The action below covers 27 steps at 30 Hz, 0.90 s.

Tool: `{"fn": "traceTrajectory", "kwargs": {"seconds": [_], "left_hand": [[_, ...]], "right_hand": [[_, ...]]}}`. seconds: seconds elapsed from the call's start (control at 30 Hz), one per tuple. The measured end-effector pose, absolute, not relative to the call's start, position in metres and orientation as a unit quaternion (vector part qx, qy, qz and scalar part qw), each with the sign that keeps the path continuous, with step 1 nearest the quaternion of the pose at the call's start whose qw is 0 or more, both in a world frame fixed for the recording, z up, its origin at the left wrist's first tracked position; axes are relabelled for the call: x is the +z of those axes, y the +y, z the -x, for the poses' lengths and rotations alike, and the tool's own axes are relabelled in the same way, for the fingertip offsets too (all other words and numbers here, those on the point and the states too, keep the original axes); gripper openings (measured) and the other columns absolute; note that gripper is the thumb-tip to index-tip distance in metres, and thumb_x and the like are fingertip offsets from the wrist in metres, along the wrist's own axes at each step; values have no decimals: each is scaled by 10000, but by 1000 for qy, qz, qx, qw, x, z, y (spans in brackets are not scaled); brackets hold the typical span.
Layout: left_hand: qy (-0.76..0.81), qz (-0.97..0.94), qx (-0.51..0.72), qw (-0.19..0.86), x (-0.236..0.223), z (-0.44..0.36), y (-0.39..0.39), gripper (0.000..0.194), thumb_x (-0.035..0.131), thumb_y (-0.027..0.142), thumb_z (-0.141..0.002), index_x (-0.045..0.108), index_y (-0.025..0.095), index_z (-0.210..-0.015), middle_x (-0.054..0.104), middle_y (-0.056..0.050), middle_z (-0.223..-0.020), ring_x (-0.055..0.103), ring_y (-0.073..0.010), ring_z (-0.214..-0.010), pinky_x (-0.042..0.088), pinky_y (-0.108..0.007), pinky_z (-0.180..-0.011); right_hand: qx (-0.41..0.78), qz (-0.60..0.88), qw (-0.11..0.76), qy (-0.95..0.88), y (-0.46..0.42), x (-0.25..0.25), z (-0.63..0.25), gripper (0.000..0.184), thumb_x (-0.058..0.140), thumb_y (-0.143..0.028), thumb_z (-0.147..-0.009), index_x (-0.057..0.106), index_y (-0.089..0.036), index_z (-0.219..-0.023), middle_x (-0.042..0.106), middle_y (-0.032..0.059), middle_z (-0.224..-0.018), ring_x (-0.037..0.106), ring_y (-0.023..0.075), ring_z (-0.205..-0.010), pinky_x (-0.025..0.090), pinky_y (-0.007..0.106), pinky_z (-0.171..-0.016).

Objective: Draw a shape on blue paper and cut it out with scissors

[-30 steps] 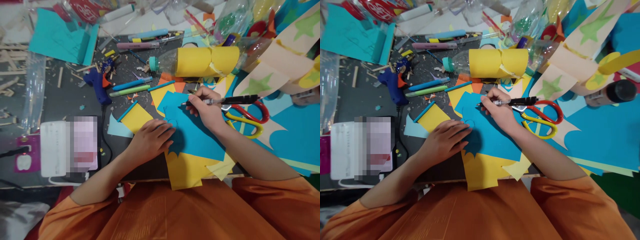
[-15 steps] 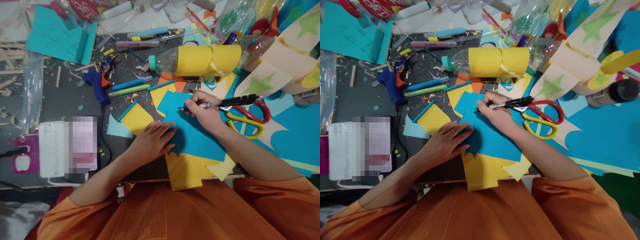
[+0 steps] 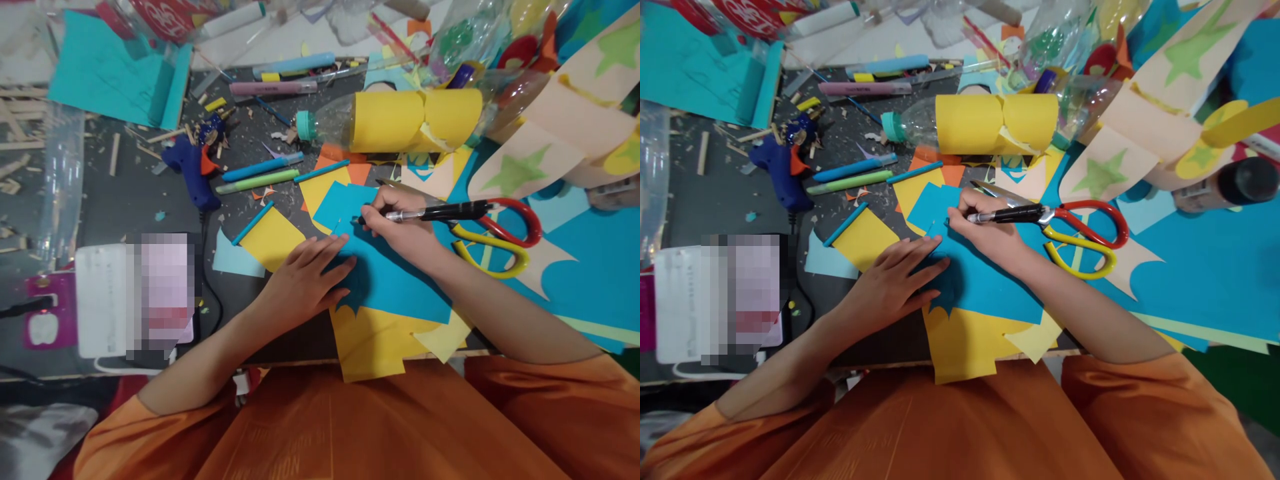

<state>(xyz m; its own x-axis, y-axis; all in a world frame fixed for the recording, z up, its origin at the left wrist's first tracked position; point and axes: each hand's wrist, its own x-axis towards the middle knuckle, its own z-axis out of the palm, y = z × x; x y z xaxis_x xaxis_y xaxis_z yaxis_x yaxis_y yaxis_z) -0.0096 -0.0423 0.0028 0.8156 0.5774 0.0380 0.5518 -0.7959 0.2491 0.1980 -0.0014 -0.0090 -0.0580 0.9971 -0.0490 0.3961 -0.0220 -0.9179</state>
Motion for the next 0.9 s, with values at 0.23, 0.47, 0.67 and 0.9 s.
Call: {"fn": "traceTrajectory", "kwargs": {"seconds": [0.23, 0.47, 0.67, 0.9], "left_hand": [[302, -945, 55, 114, 2, 9, -42, 350, 472, 336, -950, 596, 197, -1246, 505, -135, -1435, 501, -282, -1296, 425, -467, -1068], [295, -947, 68, 107, 2, 9, -42, 350, 464, 334, -953, 606, 182, -1233, 525, -145, -1414, 528, -294, -1264, 450, -479, -1039], [296, -948, 72, 97, 3, 9, -42, 338, 460, 329, -955, 615, 181, -1217, 535, -143, -1404, 531, -290, -1263, 459, -469, -1032], [293, -948, 72, 97, 1, 9, -41, 339, 461, 327, -955, 611, 181, -1221, 533, -141, -1407, 531, -286, -1261, 455, -465, -1035]], "right_hand": [[388, 588, 342, -622, -1, -4, -197, 326, 582, -290, -792, 394, -236, -532, 530, -26, -527, 481, 132, -516, 369, 285, -519], [381, 587, 342, -627, -2, -4, -197, 324, 566, -280, -789, 387, -238, -522, 514, -21, -527, 455, 131, -510, 350, 286, -514], [379, 593, 344, -621, -2, -3, -196, 311, 563, -240, -774, 386, -239, -518, 505, -29, -518, 447, 129, -507, 355, 284, -513], [383, 587, 350, -621, -1, 0, -196, 340, 554, -193, -768, 340, -236, -508, 490, -34, -508, 466, 125, -500, 342, 283, -511]]}}
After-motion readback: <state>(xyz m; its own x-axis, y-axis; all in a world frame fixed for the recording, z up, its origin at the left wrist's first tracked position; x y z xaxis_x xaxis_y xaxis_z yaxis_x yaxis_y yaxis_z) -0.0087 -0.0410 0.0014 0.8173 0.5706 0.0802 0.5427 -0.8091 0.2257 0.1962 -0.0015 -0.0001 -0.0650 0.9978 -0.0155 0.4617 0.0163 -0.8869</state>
